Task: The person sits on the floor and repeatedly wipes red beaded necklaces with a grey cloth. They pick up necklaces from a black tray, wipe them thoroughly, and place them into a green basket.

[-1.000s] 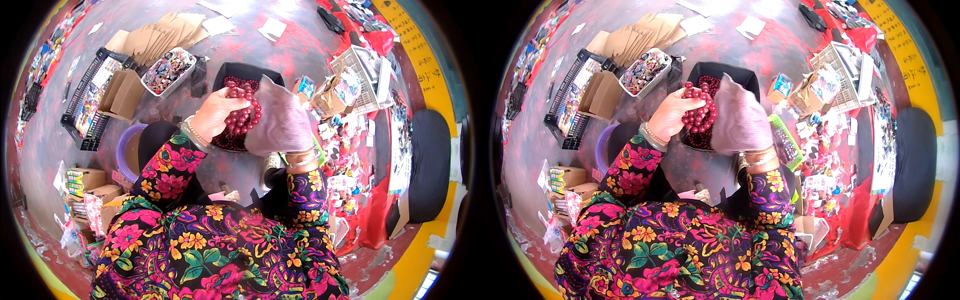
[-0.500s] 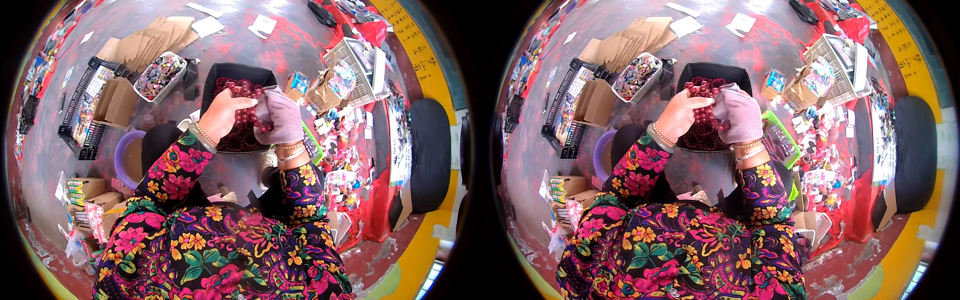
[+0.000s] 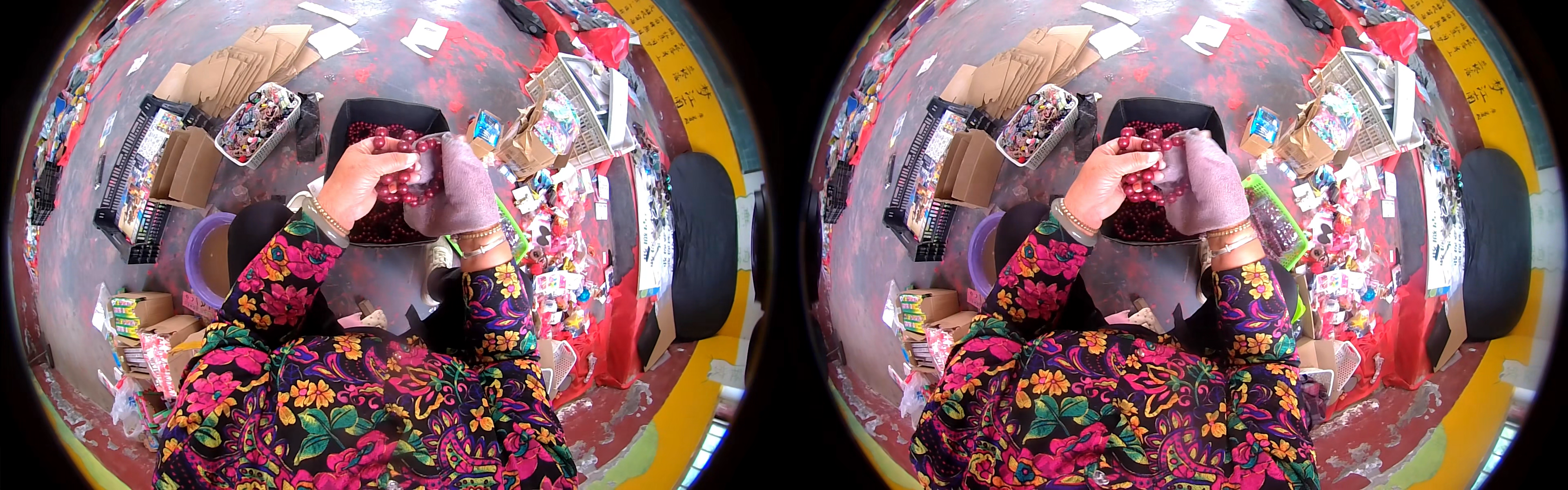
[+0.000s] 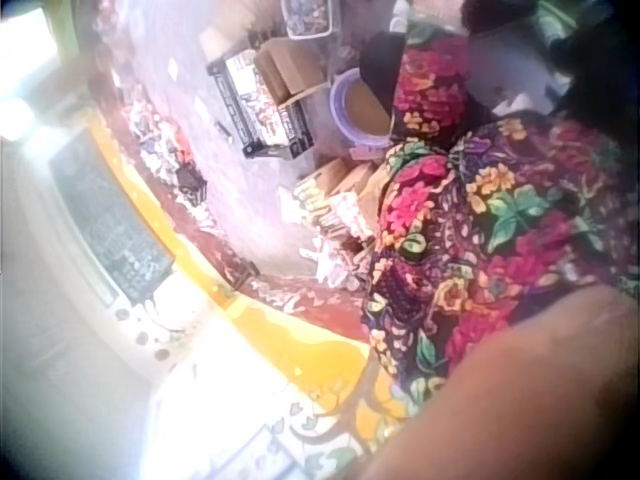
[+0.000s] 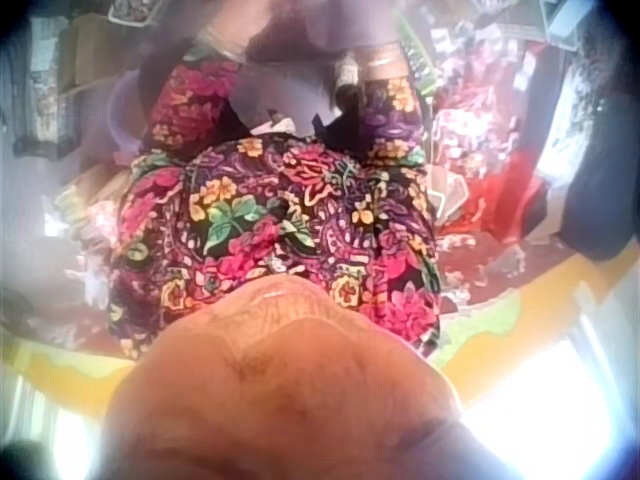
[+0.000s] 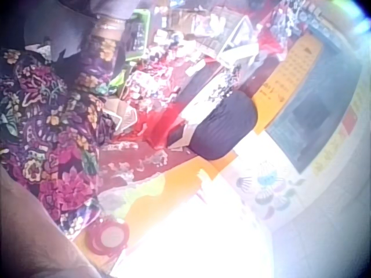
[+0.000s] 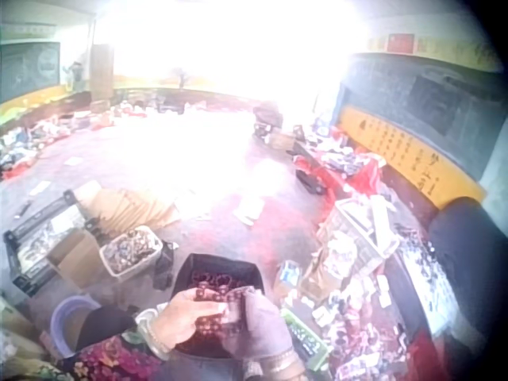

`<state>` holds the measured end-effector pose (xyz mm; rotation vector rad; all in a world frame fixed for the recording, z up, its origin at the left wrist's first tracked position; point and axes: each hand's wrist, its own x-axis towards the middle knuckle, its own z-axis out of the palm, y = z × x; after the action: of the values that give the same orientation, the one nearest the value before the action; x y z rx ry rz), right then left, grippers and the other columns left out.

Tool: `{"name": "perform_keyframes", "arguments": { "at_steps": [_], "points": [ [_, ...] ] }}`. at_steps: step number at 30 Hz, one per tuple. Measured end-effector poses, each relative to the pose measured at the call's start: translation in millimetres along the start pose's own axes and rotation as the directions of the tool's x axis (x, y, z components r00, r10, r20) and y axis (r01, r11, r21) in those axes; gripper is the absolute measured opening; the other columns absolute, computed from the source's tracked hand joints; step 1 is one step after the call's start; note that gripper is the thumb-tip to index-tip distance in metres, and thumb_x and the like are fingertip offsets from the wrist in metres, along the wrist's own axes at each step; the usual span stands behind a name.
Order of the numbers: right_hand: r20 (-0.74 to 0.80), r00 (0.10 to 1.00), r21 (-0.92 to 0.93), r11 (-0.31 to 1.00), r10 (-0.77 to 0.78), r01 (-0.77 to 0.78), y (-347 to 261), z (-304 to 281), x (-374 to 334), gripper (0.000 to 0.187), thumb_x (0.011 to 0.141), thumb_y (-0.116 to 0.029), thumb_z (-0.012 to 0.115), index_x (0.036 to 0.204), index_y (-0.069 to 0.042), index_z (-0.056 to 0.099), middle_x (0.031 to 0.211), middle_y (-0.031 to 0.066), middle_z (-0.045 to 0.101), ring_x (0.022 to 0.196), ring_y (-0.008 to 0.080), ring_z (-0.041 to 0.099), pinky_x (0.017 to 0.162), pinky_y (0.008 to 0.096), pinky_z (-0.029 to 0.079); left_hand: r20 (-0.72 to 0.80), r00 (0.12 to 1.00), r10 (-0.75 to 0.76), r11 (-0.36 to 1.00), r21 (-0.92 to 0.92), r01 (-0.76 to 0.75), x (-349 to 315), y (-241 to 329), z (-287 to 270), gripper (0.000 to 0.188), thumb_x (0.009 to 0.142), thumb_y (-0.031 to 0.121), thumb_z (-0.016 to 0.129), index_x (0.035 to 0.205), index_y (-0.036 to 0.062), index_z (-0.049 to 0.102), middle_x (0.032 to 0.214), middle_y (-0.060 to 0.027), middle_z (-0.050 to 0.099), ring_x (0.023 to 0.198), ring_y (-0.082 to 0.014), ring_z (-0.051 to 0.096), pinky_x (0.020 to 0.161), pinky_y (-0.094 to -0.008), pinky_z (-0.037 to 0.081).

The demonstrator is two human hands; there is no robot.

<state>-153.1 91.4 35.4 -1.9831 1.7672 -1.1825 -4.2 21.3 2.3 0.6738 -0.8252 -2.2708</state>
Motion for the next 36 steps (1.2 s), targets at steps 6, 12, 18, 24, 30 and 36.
{"name": "perform_keyframes", "arguments": {
  "at_steps": [6, 12, 18, 24, 30, 36],
  "points": [
    [0.187, 0.898, 0.009, 0.915, -0.398, 0.403, 20, -13, 2, 0.030, 0.055, 0.000, 0.066, 0.084, -0.005, 0.058, 0.076, 0.0101, 0.059, 0.077, 0.0312, 0.061, 0.066, 0.0344, 0.049, 0.115, 0.993, -0.030, 0.993, 0.113, 0.017, -5, 12, 0, 0.012, 0.083, 0.005, 0.063, 0.092, 0.0043, 0.056, 0.083, -0.0098, 0.065, 0.071, -0.0167, 0.063, 0.065, -0.0275, 0.052],
    [0.084, 0.952, -0.193, 0.932, -0.296, 0.307, 33, -7, -5, 0.042, 0.061, 0.001, 0.061, 0.103, 0.002, 0.053, 0.079, 0.0118, 0.059, 0.076, 0.0318, 0.060, 0.065, 0.0340, 0.049, 0.101, 0.993, -0.065, 0.993, 0.107, 0.054, -7, 18, -2, 0.014, 0.083, 0.004, 0.063, 0.094, 0.0057, 0.054, 0.083, -0.0077, 0.063, 0.071, -0.0161, 0.063, 0.063, -0.0266, 0.051],
    [0.279, 0.948, 0.122, 0.985, -0.151, 0.121, 24, 5, -4, 0.026, 0.066, -0.007, 0.060, 0.092, -0.004, 0.060, 0.077, 0.0092, 0.058, 0.074, 0.0254, 0.061, 0.064, 0.0303, 0.050, 0.031, 0.998, -0.045, 0.968, 0.250, 0.036, -3, 14, 2, 0.014, 0.087, 0.017, 0.061, 0.090, 0.0036, 0.060, 0.083, -0.0059, 0.063, 0.065, -0.0097, 0.060, 0.049, -0.0191, 0.042],
    [0.287, 0.921, -0.356, 0.863, -0.264, 0.358, 24, -8, 9, 0.055, 0.049, -0.018, 0.077, 0.095, -0.003, 0.052, 0.091, 0.0156, 0.058, 0.091, 0.0349, 0.057, 0.075, 0.0397, 0.047, 0.203, 0.979, -0.030, 0.979, 0.205, -0.013, 11, 19, 2, 0.018, 0.086, 0.016, 0.063, 0.095, 0.0007, 0.060, 0.085, -0.0087, 0.064, 0.067, -0.0089, 0.058, 0.048, -0.0167, 0.038],
    [0.200, 0.961, -0.336, 0.908, -0.190, 0.250, 12, -2, 9, 0.041, 0.054, -0.008, 0.074, 0.088, -0.001, 0.052, 0.078, 0.0161, 0.057, 0.077, 0.0349, 0.059, 0.067, 0.0366, 0.049, 0.096, 0.995, -0.004, 0.988, 0.154, -0.011, 13, 15, -5, 0.015, 0.084, 0.010, 0.063, 0.094, -0.0002, 0.062, 0.086, -0.0094, 0.065, 0.069, -0.0090, 0.058, 0.050, -0.0171, 0.038],
    [0.213, 0.966, 0.327, 0.943, -0.145, 0.070, 49, -4, 10, 0.037, 0.065, -0.011, 0.067, 0.096, 0.002, 0.053, 0.076, 0.0138, 0.056, 0.072, 0.0315, 0.057, 0.065, 0.0316, 0.047, 0.081, 0.991, 0.106, 0.993, 0.052, -0.110, 11, 20, -4, 0.014, 0.084, 0.008, 0.062, 0.096, 0.0004, 0.062, 0.090, -0.0109, 0.066, 0.074, -0.0115, 0.060, 0.053, -0.0177, 0.039]
  ]
}}
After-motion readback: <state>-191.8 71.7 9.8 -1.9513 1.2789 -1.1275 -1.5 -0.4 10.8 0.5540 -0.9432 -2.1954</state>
